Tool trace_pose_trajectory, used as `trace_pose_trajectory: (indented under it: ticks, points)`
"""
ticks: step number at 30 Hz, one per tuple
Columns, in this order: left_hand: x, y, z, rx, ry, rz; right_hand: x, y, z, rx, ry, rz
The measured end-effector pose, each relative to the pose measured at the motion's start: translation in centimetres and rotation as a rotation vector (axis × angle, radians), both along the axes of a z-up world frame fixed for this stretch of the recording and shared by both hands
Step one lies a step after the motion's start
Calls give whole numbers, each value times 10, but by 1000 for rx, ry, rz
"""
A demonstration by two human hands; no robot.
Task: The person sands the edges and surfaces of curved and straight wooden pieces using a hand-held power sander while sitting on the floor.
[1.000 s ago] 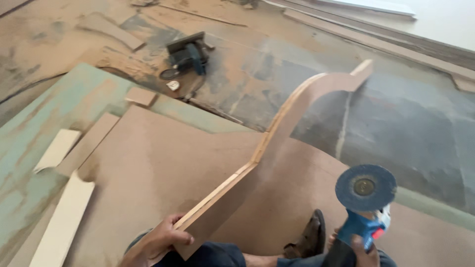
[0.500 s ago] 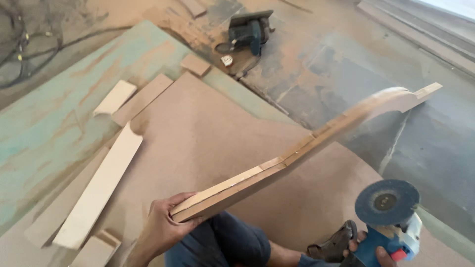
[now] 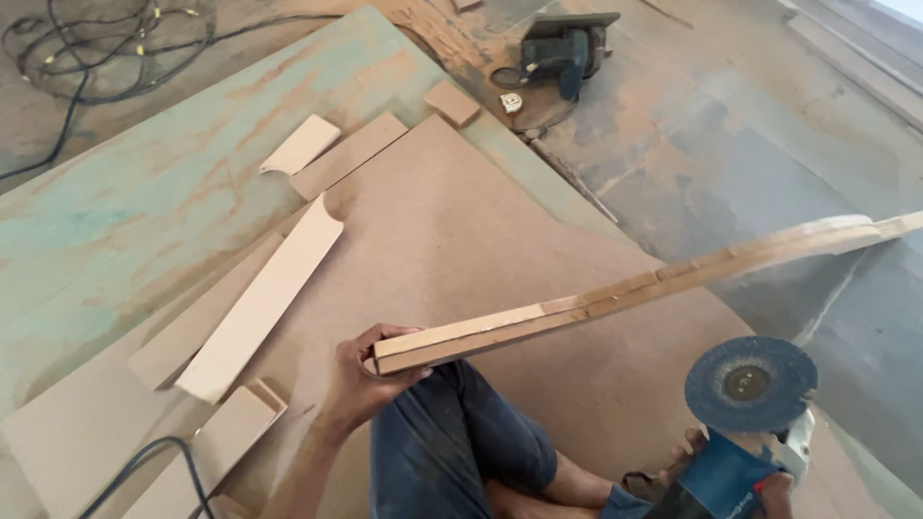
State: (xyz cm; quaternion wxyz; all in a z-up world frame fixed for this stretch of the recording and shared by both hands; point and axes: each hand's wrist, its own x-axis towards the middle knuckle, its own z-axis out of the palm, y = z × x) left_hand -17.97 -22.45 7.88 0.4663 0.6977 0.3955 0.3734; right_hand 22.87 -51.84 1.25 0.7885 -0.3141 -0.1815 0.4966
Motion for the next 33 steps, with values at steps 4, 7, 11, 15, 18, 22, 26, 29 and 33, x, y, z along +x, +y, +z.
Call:
trace_pose_trajectory:
  ticks: [4,7,11,15,18,22,26,29,33]
  points:
    - [9,-13,-16,-6,-259,7,-24,11,22,-94,26,-71]
    - [9,-14,-24,-13,-160,26,-43,20,35,-196,-34,-147]
    - [10,-7,-26,-111,-168,54,-57,35,51,-161,16,-24]
    - [11,-7,-22,-114,-186,36,-51,49,62,-272,-24,-53]
    - [13,-11,-17,-3,-171,58,-41,66,69,-267,-176,-51]
    - [12,-18,-8,-42,-157,45,-44,72,106,-547,-384,-46]
    - [18,-17,-6,-34,-165,38,-61,86,148,-758,-944,-62]
    - [16,-13,-11,-26,-136,32,-90,96,168,-787,-1310,-72]
    - [13,-10,-15,-129,-185,-12,-141,113,191,-778,-1514,23]
